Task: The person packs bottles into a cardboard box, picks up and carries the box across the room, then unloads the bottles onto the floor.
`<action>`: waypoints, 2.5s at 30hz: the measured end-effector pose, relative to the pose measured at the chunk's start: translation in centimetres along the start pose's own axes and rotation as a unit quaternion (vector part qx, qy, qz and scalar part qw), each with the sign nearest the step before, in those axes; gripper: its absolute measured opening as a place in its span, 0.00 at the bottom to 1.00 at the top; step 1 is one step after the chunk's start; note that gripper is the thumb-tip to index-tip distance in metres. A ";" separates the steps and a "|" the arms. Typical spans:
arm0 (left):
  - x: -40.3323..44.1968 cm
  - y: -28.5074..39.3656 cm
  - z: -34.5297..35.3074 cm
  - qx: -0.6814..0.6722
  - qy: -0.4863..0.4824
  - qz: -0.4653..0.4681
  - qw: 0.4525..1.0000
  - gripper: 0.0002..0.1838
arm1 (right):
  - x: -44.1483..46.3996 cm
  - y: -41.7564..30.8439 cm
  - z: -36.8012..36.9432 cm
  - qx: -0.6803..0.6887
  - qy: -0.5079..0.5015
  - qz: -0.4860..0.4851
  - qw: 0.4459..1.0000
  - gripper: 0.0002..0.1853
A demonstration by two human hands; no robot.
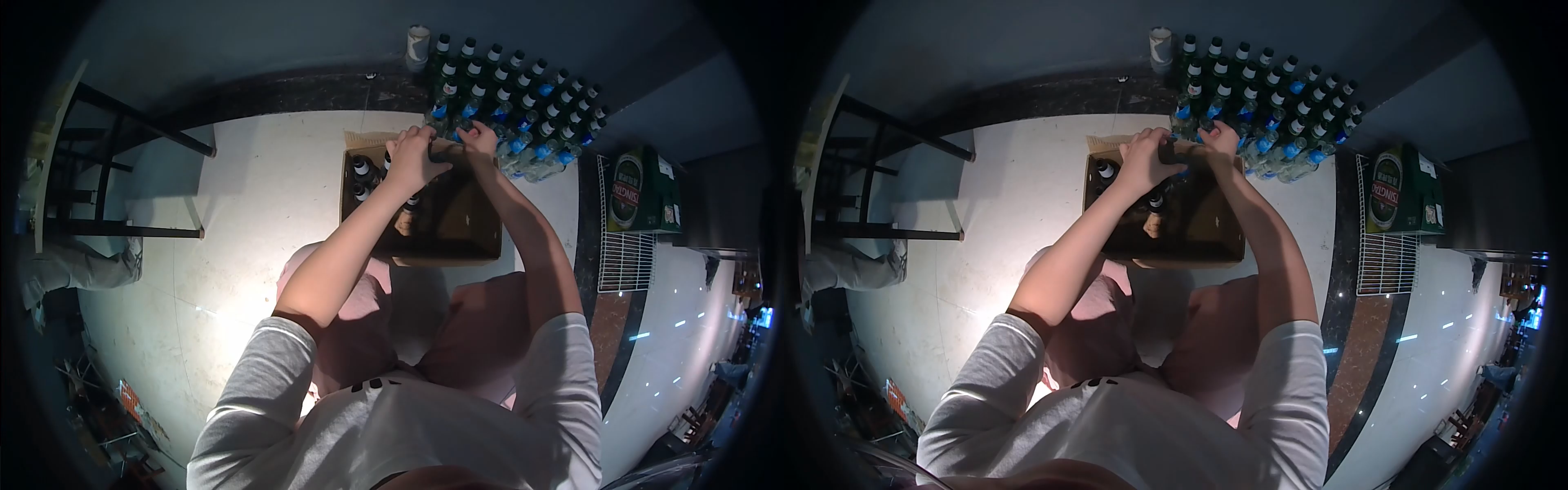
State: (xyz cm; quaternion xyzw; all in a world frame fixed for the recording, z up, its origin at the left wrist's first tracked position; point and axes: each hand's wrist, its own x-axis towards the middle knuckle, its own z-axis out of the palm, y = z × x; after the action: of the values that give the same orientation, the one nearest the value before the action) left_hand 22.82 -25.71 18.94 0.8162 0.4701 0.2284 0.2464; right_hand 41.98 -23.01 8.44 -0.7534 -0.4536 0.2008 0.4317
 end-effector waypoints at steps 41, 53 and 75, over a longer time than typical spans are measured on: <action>0.7 2.7 3.5 -0.035 -0.059 -0.005 0.998 0.24 | -6.2 1.6 -7.4 0.100 -0.192 -0.119 0.969 0.11; 1.3 2.2 3.7 -0.036 -0.054 -0.012 0.998 0.23 | -4.4 0.1 -9.6 0.090 -0.274 -0.052 0.956 0.13; 1.9 -1.0 3.2 -0.145 -0.045 0.023 0.988 0.20 | 0.7 3.8 -5.4 -0.016 0.036 -0.015 0.999 0.14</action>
State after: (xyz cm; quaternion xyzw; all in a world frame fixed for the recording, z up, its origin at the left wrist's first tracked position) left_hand 24.94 -24.20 16.10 0.7918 0.4017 0.2625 0.3778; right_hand 48.03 -25.70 8.26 -0.7600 -0.4519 0.1596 0.4391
